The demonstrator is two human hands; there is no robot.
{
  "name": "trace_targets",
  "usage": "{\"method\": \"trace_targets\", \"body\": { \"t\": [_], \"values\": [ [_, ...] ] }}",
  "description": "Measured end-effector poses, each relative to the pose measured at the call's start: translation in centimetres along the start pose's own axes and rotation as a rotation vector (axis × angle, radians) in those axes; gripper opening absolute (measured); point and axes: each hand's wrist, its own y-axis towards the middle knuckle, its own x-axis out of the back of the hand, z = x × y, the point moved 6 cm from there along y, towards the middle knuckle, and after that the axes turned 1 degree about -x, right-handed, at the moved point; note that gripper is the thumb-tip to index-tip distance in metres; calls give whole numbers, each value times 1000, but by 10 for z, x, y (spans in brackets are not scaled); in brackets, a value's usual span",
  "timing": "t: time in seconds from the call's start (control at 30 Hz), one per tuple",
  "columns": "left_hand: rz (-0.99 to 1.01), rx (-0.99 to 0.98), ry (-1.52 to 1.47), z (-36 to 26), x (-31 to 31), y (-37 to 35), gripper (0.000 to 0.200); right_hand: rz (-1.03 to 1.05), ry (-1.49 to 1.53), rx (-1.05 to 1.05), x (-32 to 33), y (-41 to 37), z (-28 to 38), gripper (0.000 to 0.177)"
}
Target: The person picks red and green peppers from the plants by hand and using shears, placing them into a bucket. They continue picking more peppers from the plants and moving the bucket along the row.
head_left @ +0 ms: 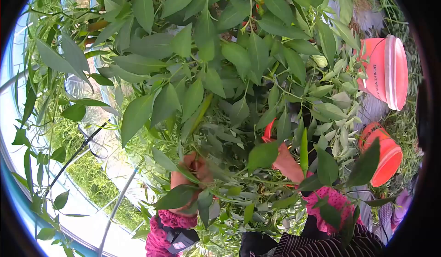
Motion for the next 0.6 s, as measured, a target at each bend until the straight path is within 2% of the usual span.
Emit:
{"method": "trace_targets", "body": {
  "t": [0.03, 0.07, 0.1, 0.13, 0.2, 0.27, 0.3, 0.4, 0.43, 0.53, 0.57, 0.6],
  "values": [
    [19, 40, -20, 9, 1, -11, 25, 4, 57, -7, -3, -2, 3, 38],
    [282, 142, -173, 18, -16, -32, 28, 78, 243, 127, -5, -1, 6, 38],
    [469, 121, -162, 26, -23, -46, 30, 160, 429, 248, -11, -5, 8, 38],
    [407, 142, -42, 32, -24, -52, 32, 157, 318, 195, -14, -4, 9, 36],
    [292, -14, 44, 43, -14, -34, 34, 169, 93, 92, -20, -3, 13, 33],
    [193, -110, 116, 57, 2, -8, 33, 304, 407, 135, -30, 12, 0, 30],
    [139, -152, 148, 65, 9, 5, 32, 398, 472, 124, -36, 5, 11, 33],
    [87, -212, 137, 97, 7, 40, 34, 432, 429, 112, -41, -3, 9, 23],
    [194, -184, 141, 112, 6, 53, 39, 468, 345, 191, -41, -5, 10, 25],
    [150, -37, -158, 135, -15, 56, 40, 423, 212, 147, -41, -20, 14, 26],
    [139, 21, -150, 145, -16, 57, 39, 392, 18, 123, -35, -7, -7, 28],
    [147, 29, -93, 143, -13, 59, 39, 400, 54, 136, -34, -8, -7, 29]
  ]
}}
